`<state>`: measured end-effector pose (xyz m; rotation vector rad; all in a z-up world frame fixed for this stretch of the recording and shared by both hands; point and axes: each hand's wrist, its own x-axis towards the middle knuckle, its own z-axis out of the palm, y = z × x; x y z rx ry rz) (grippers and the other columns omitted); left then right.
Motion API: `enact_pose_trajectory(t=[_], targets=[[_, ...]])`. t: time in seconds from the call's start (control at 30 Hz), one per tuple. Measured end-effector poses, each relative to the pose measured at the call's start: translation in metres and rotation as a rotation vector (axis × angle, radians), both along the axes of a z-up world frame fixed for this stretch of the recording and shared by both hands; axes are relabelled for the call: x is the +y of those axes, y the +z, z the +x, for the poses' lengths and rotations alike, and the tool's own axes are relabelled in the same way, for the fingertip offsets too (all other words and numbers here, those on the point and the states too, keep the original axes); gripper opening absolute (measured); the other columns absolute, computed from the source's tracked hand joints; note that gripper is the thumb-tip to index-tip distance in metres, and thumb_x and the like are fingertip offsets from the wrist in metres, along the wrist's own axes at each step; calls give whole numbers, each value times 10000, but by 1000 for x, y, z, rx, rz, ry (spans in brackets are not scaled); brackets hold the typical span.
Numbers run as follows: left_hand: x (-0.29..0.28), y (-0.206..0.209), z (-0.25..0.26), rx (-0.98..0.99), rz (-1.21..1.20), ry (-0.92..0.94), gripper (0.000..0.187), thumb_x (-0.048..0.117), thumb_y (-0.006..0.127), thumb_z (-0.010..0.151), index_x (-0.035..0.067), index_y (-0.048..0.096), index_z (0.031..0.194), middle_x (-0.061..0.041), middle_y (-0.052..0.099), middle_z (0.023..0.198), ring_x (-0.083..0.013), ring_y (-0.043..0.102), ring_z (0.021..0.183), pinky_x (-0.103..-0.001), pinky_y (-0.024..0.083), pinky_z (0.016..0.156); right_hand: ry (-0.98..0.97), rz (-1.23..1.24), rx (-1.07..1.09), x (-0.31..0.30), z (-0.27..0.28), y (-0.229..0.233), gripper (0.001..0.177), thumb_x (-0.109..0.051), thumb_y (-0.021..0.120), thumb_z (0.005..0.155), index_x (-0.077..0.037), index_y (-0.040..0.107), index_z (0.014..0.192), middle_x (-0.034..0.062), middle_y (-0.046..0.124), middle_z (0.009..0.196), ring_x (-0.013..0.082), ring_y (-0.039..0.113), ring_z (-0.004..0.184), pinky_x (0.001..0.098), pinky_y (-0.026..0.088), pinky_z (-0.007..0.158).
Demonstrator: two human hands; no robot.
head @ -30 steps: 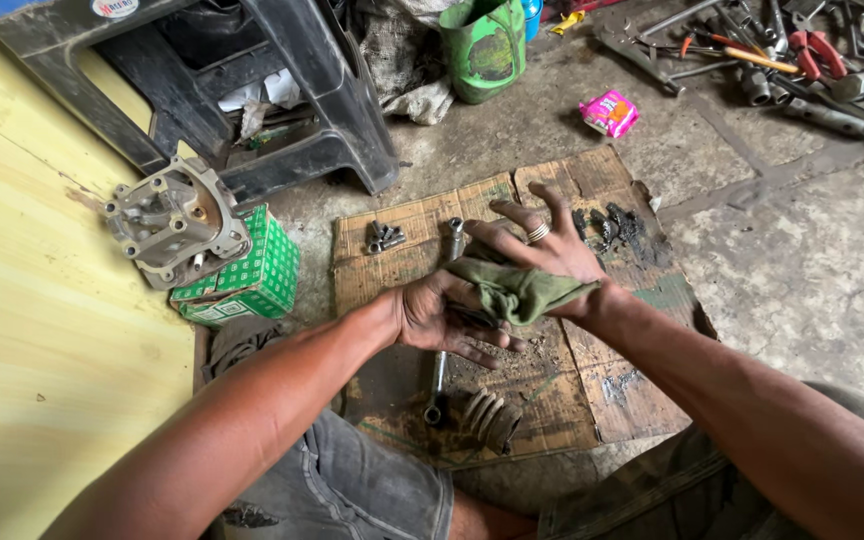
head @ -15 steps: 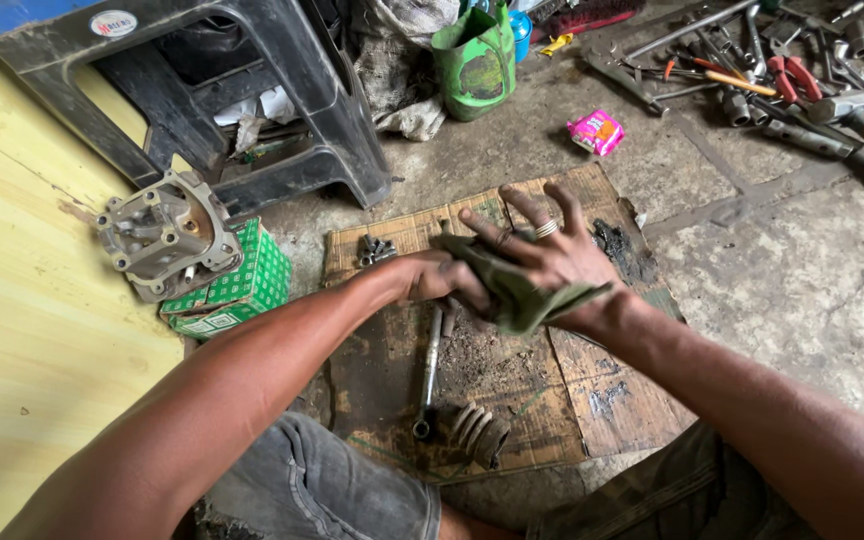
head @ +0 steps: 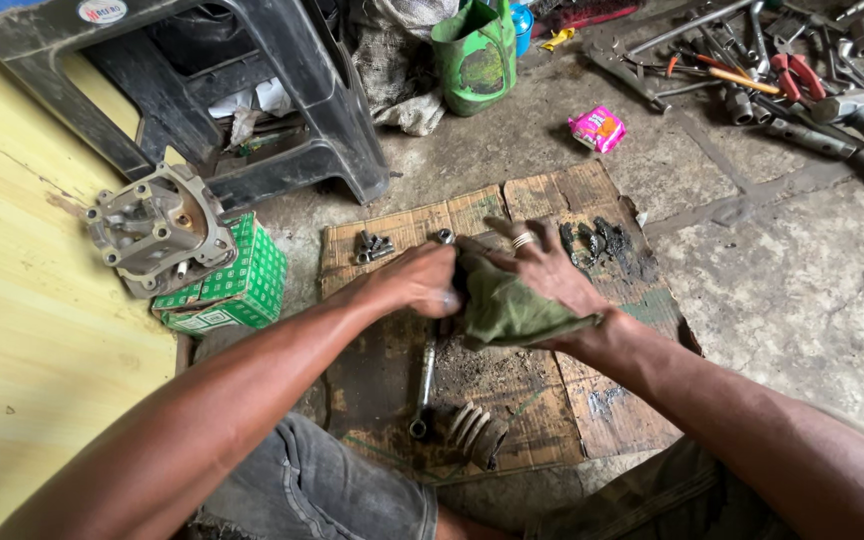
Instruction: The person uses a tool to pry a component from a metal part and wipes it with a cloth. Then, they remove a rubber boot from a shaft, clean both with the cloth, and slide the boot back onto the shaft.
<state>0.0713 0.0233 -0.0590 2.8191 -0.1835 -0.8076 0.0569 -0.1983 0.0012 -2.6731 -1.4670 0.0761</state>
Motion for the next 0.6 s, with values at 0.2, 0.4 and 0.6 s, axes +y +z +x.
enact_pose_trajectory(t=[0.2, 0.4, 0.6], targets=[[-27, 52, -9, -320, 168, -182, 250, 153, 750, 779, -10, 623, 920, -59, 516, 729, -208, 558, 650, -353, 564, 595, 50, 366, -640, -17, 52, -60, 914, -953, 480, 608, -237, 588, 1166, 193, 672, 1301, 352, 539, 1296, 596, 405, 1010], [-53, 74, -51, -637, 585, -641, 233, 303, 625, 832, 89, 715, 852, -113, 707, 829, -270, 643, 975, -596, 464, 949, -118, 259, 828, -18, 86, -92, 329, -213, 349, 1094, 6, 572, 991, 60, 468, 769, 169, 425, 633, 347, 489, 582], [-36, 32, -51, -1164, 569, -763, 346, 413, 594, 984, 95, 712, 1053, -127, 758, 1034, -336, 636, 1186, -641, 393, 1032, -468, 750, 1650, -1, 63, -71, 247, -176, 392, 1024, -21, 579, 1068, 67, 635, 887, 161, 599, 741, 319, 546, 703]])
